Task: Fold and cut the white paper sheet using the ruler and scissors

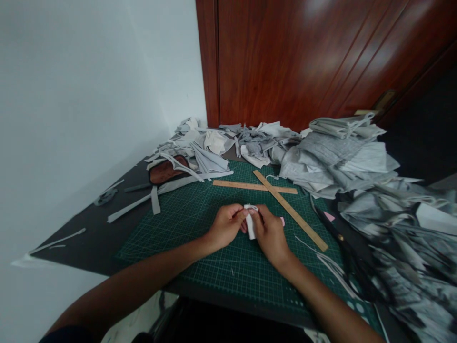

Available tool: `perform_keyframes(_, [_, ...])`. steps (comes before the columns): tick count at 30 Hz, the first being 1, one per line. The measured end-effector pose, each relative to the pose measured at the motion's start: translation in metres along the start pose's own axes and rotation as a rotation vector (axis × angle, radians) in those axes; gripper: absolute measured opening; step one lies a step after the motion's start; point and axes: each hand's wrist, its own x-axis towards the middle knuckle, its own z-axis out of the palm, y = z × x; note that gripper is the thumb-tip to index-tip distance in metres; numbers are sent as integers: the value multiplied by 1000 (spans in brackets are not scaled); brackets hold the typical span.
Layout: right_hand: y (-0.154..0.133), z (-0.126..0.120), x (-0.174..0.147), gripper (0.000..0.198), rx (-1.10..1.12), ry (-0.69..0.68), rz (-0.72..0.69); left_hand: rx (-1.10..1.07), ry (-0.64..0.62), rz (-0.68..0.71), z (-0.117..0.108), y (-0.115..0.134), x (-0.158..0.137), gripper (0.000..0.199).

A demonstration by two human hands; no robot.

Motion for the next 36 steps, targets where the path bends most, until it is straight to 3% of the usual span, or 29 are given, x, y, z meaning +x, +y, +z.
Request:
perform_keyframes(7, [2, -2, -1, 25, -57, 20, 43, -229, -63, -131, -1, 3, -2, 56])
perform_keyframes(13, [2, -2, 0, 27, -44, 79, 71, -250, -128, -184, 2, 5, -6, 54])
perform_keyframes(16, [5, 0, 1, 21, 69, 74, 129, -257, -96, -205, 1, 3, -7, 53])
perform_keyframes(18, [8, 0, 2, 38, 207, 44, 160, -267, -82, -206, -2, 4, -5, 53])
perform_keyframes(21, [8, -5, 7, 50, 340, -29, 94, -245, -27, -158, -10, 8, 2, 53])
perform_keyframes(25, [8, -14, 13, 23, 246, -188, -46, -194, -32, -104, -20, 12, 12, 50])
perform_keyframes(27, [12, -14, 13, 24, 254, -189, 0, -203, -52, -74, -21, 12, 15, 52])
perform_keyframes(30, [22, -9, 11, 53, 377, -181, 123, -201, -55, 8, -21, 8, 15, 61])
perform_keyframes(31, [25, -8, 11, 54, 372, -192, 142, -173, -51, 33, -21, 6, 15, 61])
perform_keyframes(36, [27, -10, 11, 21, 60, -110, 23, 8, -38, 111, -23, 2, 12, 44])
